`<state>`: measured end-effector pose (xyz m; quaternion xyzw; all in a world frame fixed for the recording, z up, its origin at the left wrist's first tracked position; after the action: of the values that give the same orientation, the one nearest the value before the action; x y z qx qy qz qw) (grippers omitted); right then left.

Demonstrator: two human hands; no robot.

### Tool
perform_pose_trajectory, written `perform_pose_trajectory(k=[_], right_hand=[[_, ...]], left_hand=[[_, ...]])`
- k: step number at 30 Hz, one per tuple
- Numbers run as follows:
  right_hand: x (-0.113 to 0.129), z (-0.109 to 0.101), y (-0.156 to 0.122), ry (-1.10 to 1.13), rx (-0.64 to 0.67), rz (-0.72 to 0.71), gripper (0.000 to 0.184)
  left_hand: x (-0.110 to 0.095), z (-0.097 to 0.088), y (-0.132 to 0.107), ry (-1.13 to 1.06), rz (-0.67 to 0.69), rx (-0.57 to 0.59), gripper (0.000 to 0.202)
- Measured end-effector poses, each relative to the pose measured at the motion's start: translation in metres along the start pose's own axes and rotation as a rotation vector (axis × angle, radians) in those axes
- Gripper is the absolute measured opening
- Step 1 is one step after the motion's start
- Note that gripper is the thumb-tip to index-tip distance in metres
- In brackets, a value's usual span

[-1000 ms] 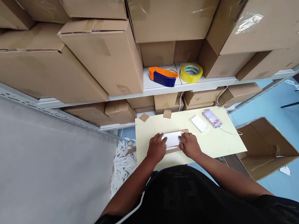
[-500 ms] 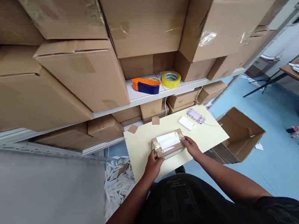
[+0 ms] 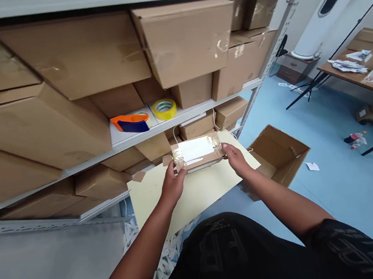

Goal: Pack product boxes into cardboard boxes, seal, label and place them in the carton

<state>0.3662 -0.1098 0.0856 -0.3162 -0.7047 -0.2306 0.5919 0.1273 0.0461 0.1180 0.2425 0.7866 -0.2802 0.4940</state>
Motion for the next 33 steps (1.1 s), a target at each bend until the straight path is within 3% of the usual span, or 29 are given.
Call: perform_pose_trajectory(k=[5,9,15,20,26,30,33], right_hand=[[-0.005,-0.112,0.019,0.012,-0.081,-0.031,0.058],[-0.019,-0.198,0.023,0.019,-0.214,0.027,0.062],[-0.043,-0.290,0.012,0.006,-0.412,0.110,0.069],[-0.063,-0.334,-0.012,-0.017,-0.627,0.187,0.070],[-0.085,-0.362,-0.038,-0.103,-0.773,0.298,0.065],[-0.106,-0.378,-0.049,-0.243,-0.801,0.437,0.059],[-0.129,-0.391,-0.051,-0.249,-0.761,0.490,0.058]], left_hand=[[-0.063,0.092,0.028,0.017,0.071,0.054,0.060],[-0.100,0.171,0.056,-0.001,0.118,0.189,0.059],[-0.143,0.267,0.101,0.047,0.163,0.408,0.053],[-0.162,0.337,0.141,0.060,0.186,0.621,0.053],[-0.172,0.407,0.171,0.052,0.198,0.798,0.055],[-0.170,0.432,0.179,0.038,0.170,0.787,0.062],[-0.160,0.435,0.181,0.022,0.156,0.762,0.056]])
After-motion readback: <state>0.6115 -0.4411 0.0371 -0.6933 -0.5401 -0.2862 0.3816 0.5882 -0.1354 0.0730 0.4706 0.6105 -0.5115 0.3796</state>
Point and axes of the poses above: each hand's wrist, its own y-axis towards the middle knuckle, its own z-axis out of the palm, x = y × z, the point moved 3 cm from there along y, towards the middle knuckle, and after that the axes turned 6 degrees about x, right-handed, at the moved point
